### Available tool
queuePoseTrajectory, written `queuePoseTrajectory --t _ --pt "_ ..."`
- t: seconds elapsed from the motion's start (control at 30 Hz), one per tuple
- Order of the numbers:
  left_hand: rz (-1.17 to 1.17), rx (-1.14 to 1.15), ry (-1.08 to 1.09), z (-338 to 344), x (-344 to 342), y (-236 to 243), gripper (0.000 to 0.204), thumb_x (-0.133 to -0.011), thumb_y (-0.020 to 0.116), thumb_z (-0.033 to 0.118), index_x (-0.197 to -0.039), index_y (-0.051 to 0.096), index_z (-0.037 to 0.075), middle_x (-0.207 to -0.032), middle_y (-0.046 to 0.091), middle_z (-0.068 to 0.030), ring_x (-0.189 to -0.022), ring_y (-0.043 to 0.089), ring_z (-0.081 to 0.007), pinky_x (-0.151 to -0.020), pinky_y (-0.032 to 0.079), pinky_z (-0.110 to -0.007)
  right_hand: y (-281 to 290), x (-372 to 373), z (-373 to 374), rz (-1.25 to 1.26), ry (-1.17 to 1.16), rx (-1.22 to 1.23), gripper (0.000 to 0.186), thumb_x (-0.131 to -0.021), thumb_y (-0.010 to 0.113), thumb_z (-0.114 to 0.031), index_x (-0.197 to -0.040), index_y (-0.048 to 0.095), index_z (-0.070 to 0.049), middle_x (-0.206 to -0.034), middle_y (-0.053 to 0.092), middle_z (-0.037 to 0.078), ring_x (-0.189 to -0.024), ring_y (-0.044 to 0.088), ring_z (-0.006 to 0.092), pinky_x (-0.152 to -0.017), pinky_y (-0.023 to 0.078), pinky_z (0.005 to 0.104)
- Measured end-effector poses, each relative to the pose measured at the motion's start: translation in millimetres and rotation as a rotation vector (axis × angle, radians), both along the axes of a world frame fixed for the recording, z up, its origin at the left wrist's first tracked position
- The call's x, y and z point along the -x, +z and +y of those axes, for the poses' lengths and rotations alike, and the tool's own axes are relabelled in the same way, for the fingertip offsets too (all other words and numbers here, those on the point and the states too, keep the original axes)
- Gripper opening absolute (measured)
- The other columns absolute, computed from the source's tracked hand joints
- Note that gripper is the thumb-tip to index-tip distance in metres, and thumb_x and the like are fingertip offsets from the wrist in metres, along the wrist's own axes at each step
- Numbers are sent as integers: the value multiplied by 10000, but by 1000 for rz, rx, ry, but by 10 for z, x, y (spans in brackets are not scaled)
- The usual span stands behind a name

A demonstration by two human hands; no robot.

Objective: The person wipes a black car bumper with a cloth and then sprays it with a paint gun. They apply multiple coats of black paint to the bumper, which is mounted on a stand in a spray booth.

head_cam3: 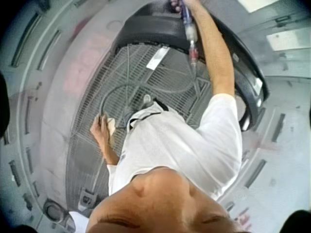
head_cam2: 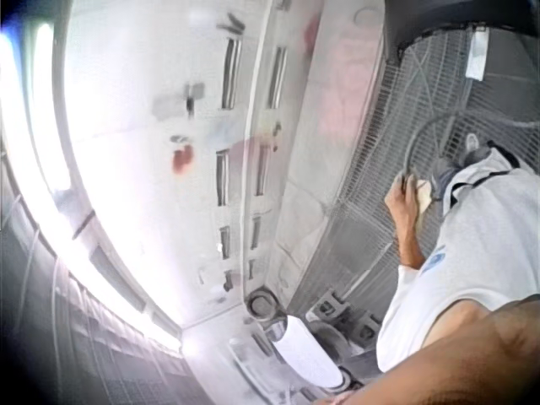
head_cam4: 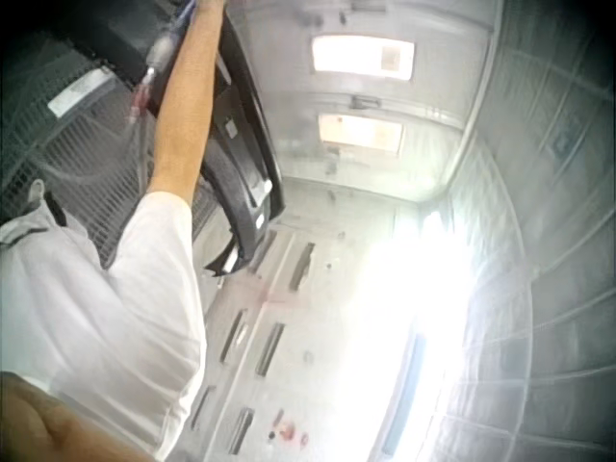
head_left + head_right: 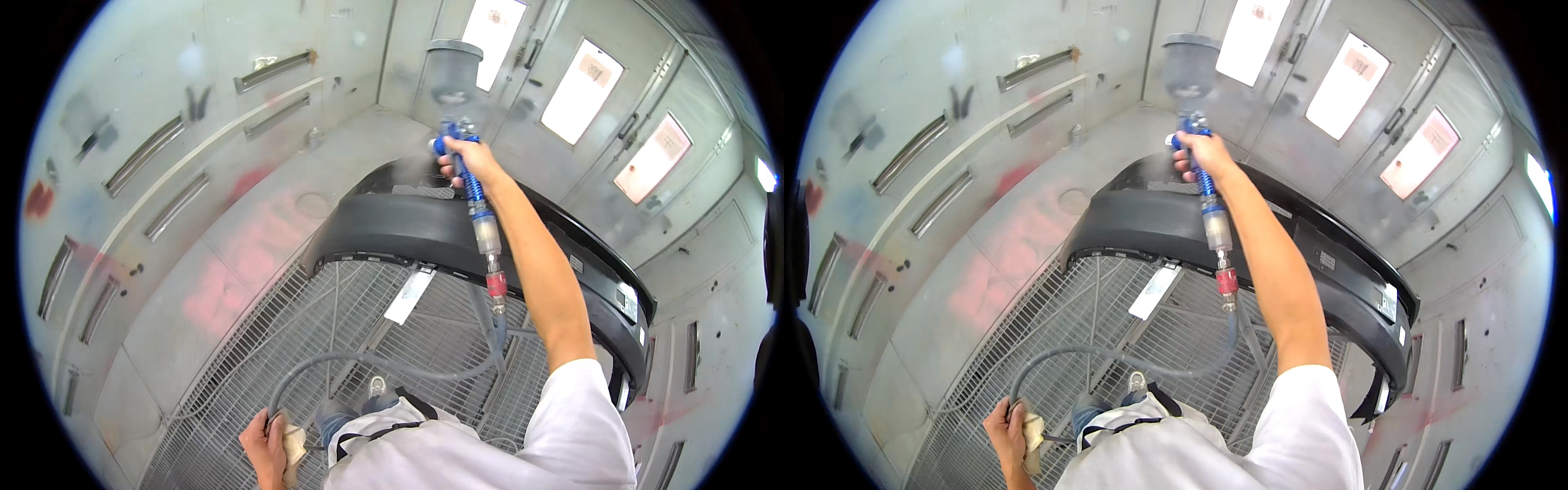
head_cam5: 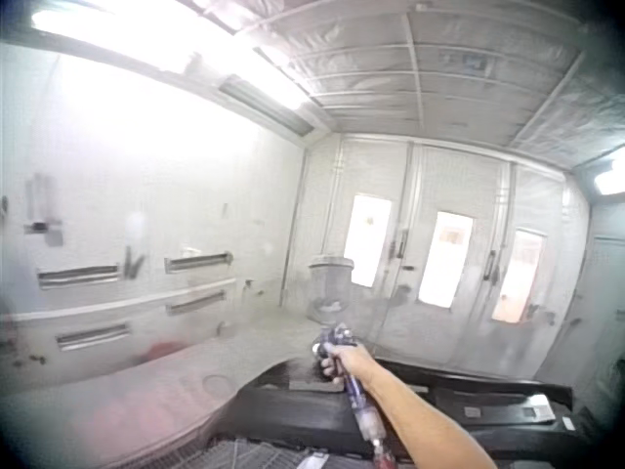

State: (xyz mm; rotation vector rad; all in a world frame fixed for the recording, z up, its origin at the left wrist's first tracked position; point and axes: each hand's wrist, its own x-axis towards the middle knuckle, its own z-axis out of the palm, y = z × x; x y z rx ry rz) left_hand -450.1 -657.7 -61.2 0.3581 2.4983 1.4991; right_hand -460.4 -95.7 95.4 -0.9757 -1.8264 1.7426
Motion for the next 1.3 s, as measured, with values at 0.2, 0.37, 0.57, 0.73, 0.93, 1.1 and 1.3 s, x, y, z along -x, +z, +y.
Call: queuePoseTrajectory --t 0.2,0.37,0.57,0.73,0.93,1.1,1.3 --pt "-9 0 -237 -114 988 -230 112 -853 633 9 -937 658 -61 -633 510 9 -602 434 -40 -530 360 -237 -91 245 -703 -11 207 171 331 -949 617 -358 -1062 614 -47 -867 673 68 -662 664 143 -457 517 263" --pt "-55 29 -546 -38 1565 -21 125 -833 649 16 -934 670 -55 -641 546 -6 -612 476 -60 -553 402 -247 88 -236 -903 -69 -85 110 283 -938 646 -338 -994 626 -61 -783 626 41 -564 595 102 -383 425 227" --pt "-62 126 -884 113 1543 170 134 -807 677 67 -876 665 -47 -609 559 -81 -562 496 -110 -540 417 -285 611 -1580 -1002 -129 -437 8 321 -967 612 -358 -1028 615 -43 -828 634 12 -609 608 61 -374 417 165" --pt "-50 50 -1032 371 1135 6 155 -815 704 110 -866 661 -30 -590 530 -120 -532 472 -148 -525 408 -308 847 -2888 -1170 -126 -731 -64 313 -941 641 -333 -986 611 -25 -803 619 45 -590 600 107 -364 408 204" --pt "-2 79 -1189 634 370 163 162 -797 722 112 -825 641 -25 -605 531 -153 -530 482 -248 -537 419 -333 806 -4500 -1217 -114 -988 -110 288 -930 649 -309 -958 596 -27 -767 616 52 -550 584 110 -341 381 207" --pt "36 76 -1237 765 -141 176 186 -805 738 139 -836 649 -21 -642 563 -176 -529 511 -293 -530 426 -344 367 -5870 -1357 -106 -1278 -179 225 -910 638 -258 -907 619 -34 -710 614 51 -517 561 108 -354 394 234" --pt "74 140 -1314 835 -416 103 217 -841 736 197 -915 676 2 -709 627 -185 -599 596 -360 -541 459 -375 -564 -6778 -1736 -273 -1629 -457 126 -849 597 -155 -894 612 -38 -654 556 35 -491 531 131 -386 423 288"
